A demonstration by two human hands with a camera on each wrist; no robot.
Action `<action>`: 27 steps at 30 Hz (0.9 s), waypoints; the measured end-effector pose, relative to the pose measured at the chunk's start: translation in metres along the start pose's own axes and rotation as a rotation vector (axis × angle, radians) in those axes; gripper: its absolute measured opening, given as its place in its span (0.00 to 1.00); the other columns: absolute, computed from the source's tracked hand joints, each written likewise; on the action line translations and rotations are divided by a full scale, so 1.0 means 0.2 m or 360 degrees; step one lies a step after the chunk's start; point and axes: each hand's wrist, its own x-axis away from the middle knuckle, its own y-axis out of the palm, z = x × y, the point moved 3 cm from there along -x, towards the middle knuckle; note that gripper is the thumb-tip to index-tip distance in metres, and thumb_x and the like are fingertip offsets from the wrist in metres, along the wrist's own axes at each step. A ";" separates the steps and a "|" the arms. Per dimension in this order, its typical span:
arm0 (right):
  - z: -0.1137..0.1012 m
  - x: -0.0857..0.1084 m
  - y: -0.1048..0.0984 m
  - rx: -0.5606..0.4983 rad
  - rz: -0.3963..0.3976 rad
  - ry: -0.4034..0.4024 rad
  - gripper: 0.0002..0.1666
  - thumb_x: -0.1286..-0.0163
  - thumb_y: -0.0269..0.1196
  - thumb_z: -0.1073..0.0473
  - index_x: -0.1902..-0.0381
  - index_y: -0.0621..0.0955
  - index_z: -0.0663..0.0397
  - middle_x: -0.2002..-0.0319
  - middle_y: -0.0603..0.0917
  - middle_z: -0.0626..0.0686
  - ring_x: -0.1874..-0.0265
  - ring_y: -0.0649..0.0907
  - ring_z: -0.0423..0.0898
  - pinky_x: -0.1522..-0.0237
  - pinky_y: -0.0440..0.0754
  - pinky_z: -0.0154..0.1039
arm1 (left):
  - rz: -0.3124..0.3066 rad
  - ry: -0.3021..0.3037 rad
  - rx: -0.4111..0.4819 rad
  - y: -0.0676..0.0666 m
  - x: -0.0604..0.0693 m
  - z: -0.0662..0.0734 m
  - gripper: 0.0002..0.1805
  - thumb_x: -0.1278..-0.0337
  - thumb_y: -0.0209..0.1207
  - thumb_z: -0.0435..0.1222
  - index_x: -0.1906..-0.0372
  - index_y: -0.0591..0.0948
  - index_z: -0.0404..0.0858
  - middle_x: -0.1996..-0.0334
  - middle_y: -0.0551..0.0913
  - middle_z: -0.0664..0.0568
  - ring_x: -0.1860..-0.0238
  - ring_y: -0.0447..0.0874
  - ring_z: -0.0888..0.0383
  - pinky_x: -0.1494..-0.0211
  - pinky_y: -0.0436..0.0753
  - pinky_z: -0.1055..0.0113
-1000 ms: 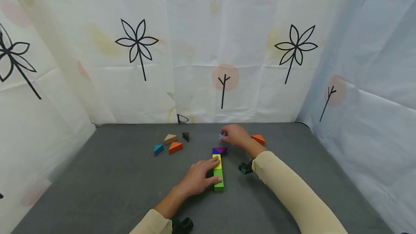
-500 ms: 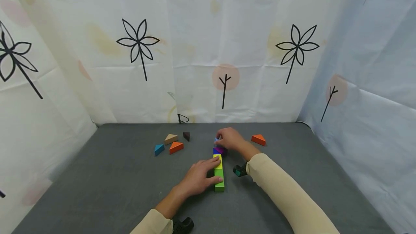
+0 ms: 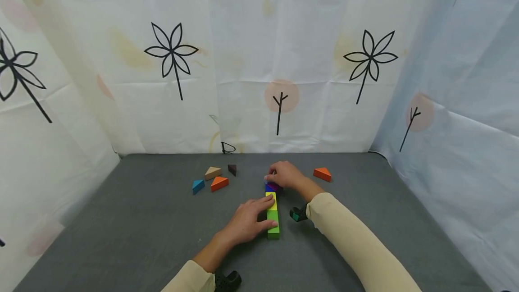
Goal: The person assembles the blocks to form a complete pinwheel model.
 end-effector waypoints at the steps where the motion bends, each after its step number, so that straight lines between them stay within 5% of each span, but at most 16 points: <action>1: 0.00 0.00 0.00 -0.0024 0.0002 0.0007 0.14 0.31 0.63 0.48 0.59 0.86 0.52 0.67 0.83 0.48 0.73 0.78 0.42 0.70 0.78 0.36 | 0.0001 0.0002 0.0001 0.00 0.00 0.00 0.37 0.40 0.58 0.58 0.29 0.69 0.48 0.30 0.67 0.58 0.35 0.67 0.48 0.38 0.64 0.43; 17: 0.00 0.01 0.03 -0.0088 0.0058 -0.0027 0.11 0.32 0.66 0.52 0.59 0.85 0.52 0.64 0.83 0.48 0.67 0.79 0.43 0.63 0.79 0.39 | -0.0007 -0.0014 -0.0005 0.00 0.00 0.00 0.37 0.40 0.58 0.59 0.29 0.69 0.49 0.30 0.66 0.59 0.34 0.67 0.49 0.37 0.64 0.43; 27: 0.06 0.00 0.01 -0.0284 0.0013 -0.0135 0.08 0.30 0.63 0.58 0.57 0.87 0.52 0.60 0.85 0.48 0.62 0.81 0.44 0.58 0.79 0.41 | -0.0007 -0.0025 0.0004 0.00 0.00 0.00 0.36 0.39 0.58 0.58 0.29 0.69 0.49 0.30 0.65 0.60 0.34 0.66 0.50 0.37 0.64 0.44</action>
